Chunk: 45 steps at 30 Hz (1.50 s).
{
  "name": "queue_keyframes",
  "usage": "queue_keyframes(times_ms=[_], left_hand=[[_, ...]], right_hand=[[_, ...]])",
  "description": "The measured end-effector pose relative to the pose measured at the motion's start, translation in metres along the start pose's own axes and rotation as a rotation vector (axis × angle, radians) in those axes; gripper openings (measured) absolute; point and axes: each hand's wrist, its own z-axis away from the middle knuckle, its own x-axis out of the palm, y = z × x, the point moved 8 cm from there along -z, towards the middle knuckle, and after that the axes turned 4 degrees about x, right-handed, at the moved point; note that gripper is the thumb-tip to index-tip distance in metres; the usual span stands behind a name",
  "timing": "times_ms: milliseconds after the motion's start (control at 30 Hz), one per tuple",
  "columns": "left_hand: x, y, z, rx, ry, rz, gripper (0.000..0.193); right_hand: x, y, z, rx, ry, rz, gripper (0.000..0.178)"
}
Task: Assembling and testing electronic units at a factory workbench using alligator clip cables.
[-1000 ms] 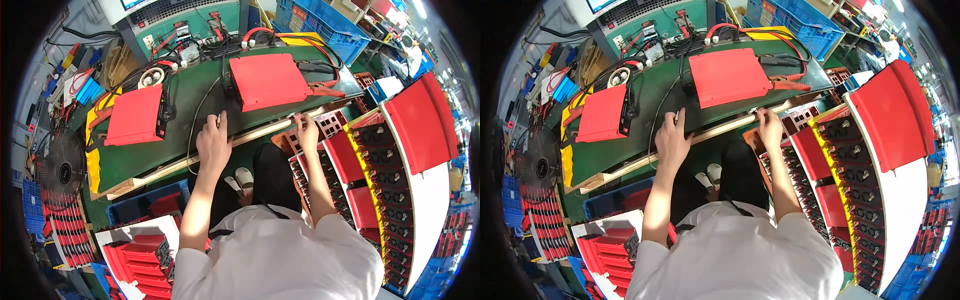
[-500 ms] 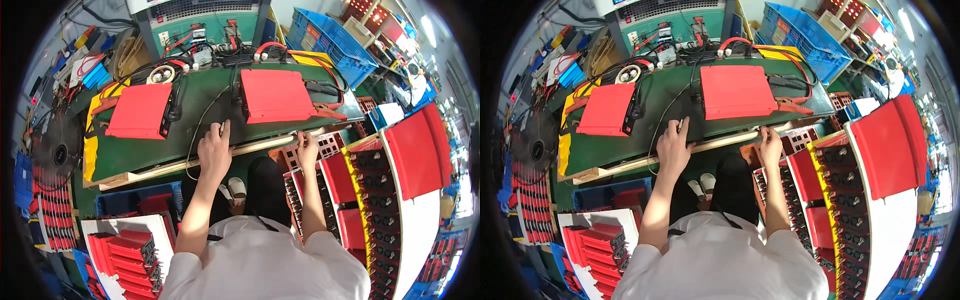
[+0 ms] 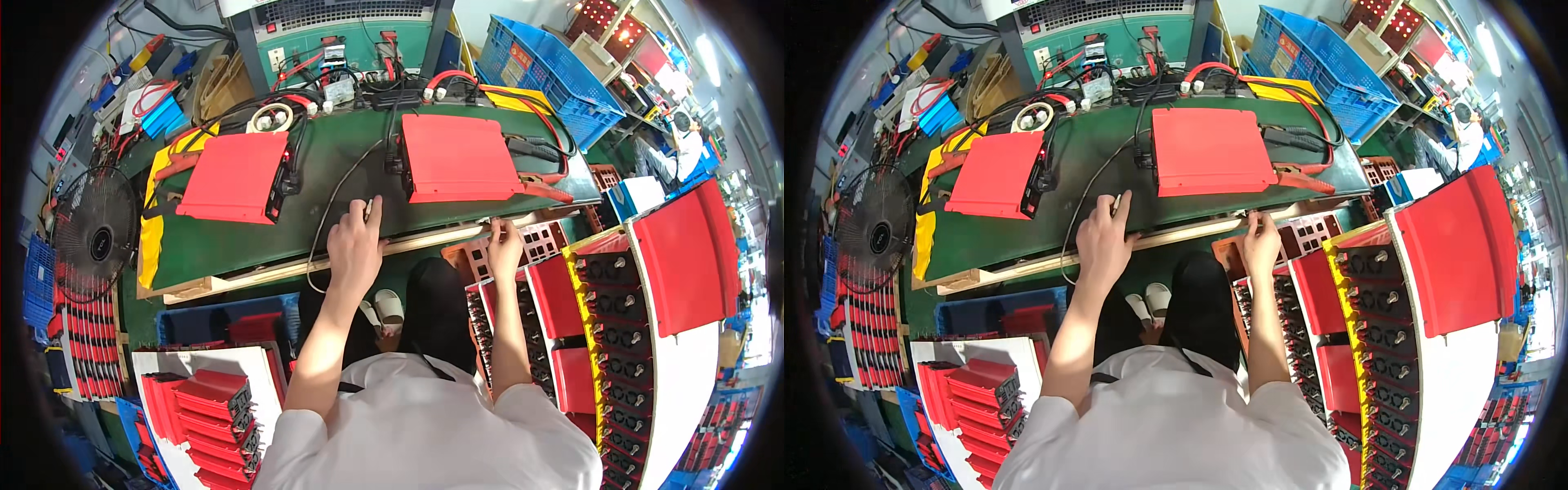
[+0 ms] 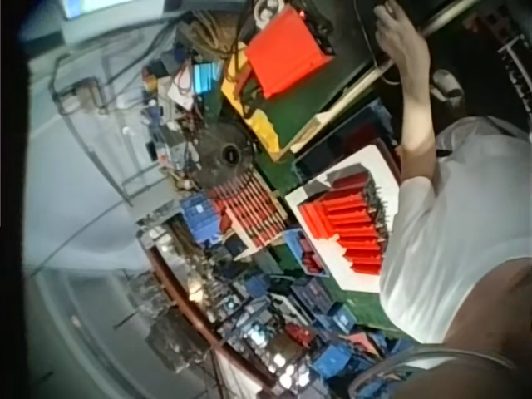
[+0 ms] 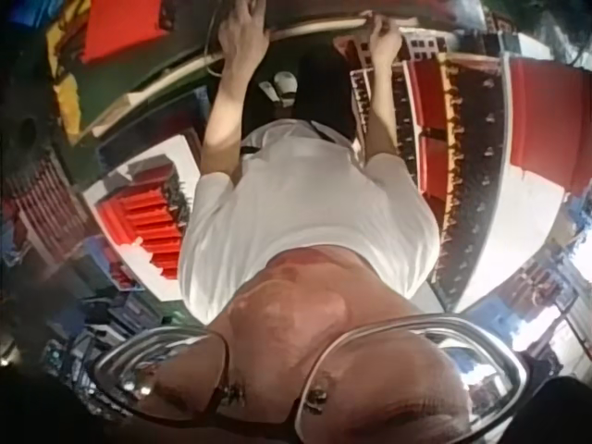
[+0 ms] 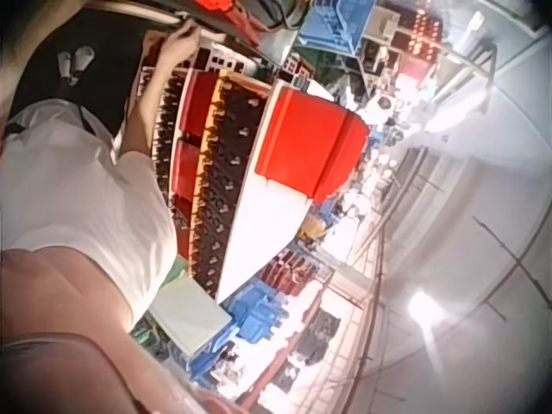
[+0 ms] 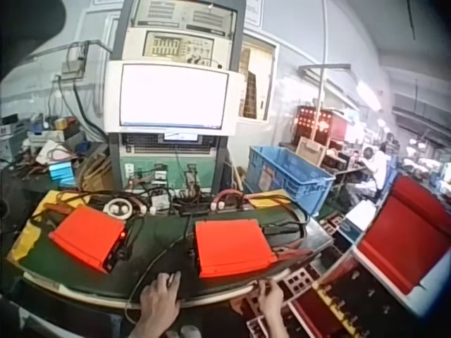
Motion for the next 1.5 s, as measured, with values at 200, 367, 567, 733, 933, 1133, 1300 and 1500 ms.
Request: queue_keyframes(times_ms=[200, 367, 567, 733, 933, 1133, 1300, 1500], left_hand=[[0.0, 0.001, 0.0, -0.011, -0.02, -0.002, 0.08], [0.001, 0.0, 0.001, -0.007, -0.021, -0.002, 0.08], [-0.001, 0.003, 0.0, 0.009, -0.001, -0.03, 0.08], [0.0, 0.004, 0.0, 0.012, 0.022, -0.056, 0.08], [-0.009, 0.0, 0.007, -0.02, 0.048, 0.021, 0.076], [-0.018, -0.011, 0.014, -0.089, 0.098, 0.541, 0.051], [-0.035, -0.016, 0.028, -0.053, 0.215, 0.87, 0.041], [-0.066, -0.043, 0.052, -0.228, 0.366, 0.986, 0.037]], right_hand=[[0.002, 0.006, 0.001, 0.031, -0.02, -0.002, 0.026], [0.003, 0.009, 0.004, 0.041, -0.051, -0.048, 0.029], [-0.004, -0.002, 0.008, 0.04, -0.039, -0.099, 0.028], [-0.014, -0.025, 0.012, 0.037, -0.025, -0.215, 0.026], [0.005, -0.094, 0.046, 0.024, -0.216, -0.432, 0.016], [0.035, -0.177, 0.092, -0.147, -0.543, -0.447, 0.016], [0.068, -0.228, 0.112, -0.307, -0.732, -0.59, 0.034], [0.099, -0.271, 0.119, -0.267, -0.94, -0.498, 0.028]])
